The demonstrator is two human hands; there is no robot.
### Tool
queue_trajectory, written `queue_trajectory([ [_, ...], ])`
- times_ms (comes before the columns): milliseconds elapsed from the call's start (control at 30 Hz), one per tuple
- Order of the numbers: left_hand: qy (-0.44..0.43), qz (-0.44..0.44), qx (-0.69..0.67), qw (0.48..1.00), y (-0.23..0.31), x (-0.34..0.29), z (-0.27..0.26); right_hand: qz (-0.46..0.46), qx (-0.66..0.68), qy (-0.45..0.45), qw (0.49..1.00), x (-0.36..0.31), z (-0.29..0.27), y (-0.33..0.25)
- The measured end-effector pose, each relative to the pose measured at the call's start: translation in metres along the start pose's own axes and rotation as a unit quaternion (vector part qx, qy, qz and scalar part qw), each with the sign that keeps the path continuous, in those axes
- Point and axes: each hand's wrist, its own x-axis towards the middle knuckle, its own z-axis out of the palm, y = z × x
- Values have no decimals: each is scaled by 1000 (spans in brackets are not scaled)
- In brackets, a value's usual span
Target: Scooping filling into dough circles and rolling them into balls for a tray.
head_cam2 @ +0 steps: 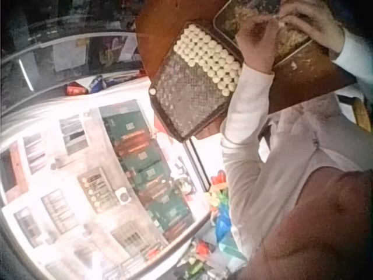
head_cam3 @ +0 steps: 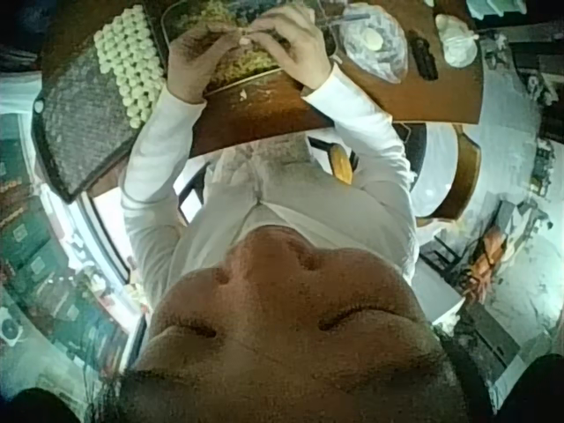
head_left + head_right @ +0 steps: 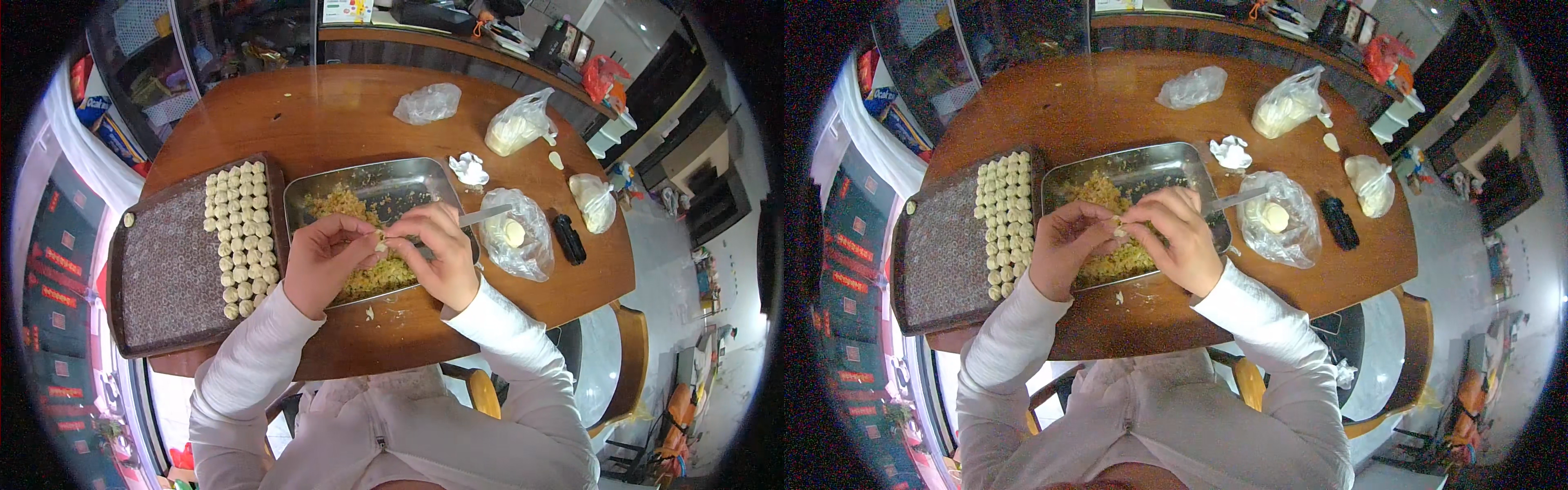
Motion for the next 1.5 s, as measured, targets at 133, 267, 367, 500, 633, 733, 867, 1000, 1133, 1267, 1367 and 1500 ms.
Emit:
queue_trajectory([
  [133, -22, 18, 9, 1000, 2, 0, -3, 21, 19, 6, 1000, 0, 3, -1],
  [267, -30, 24, 29, 999, 0, 1, -5, 21, 18, -5, 1000, -1, 2, -1],
  [367, -16, 30, 25, 999, 1, 1, -2, 18, 22, -12, 1000, -1, 1, 1],
  [500, 2, 28, 23, 999, 0, 1, -1, 13, 13, -29, 999, -1, 2, 3],
  [633, -4, 38, 31, 999, 0, -1, -2, 9, 9, -45, 999, -1, 3, 1],
  [733, 1, 37, 53, 998, 2, -1, 1, 23, 12, -51, 998, -2, 3, 1],
  [867, 2, 29, 35, 999, 4, -2, 0, -7, 8, -43, 999, -2, 3, 4],
  [1000, -2, 19, 34, 999, 4, -1, -1, -14, 11, -17, 1000, -3, 0, 3],
  [1133, -2, 29, 40, 999, 1, -1, -2, -26, 1, -8, 1000, 0, -2, 0],
  [1267, -8, 22, 41, 999, 4, -2, -3, -33, -5, -7, 999, -1, -1, 0],
  [1367, -6, 18, 24, 1000, 4, -2, -2, -27, -9, 7, 1000, 0, -1, -1],
  [1500, -2, 19, 0, 1000, 4, 0, 0, -22, -13, 14, 1000, -2, -2, 1],
])
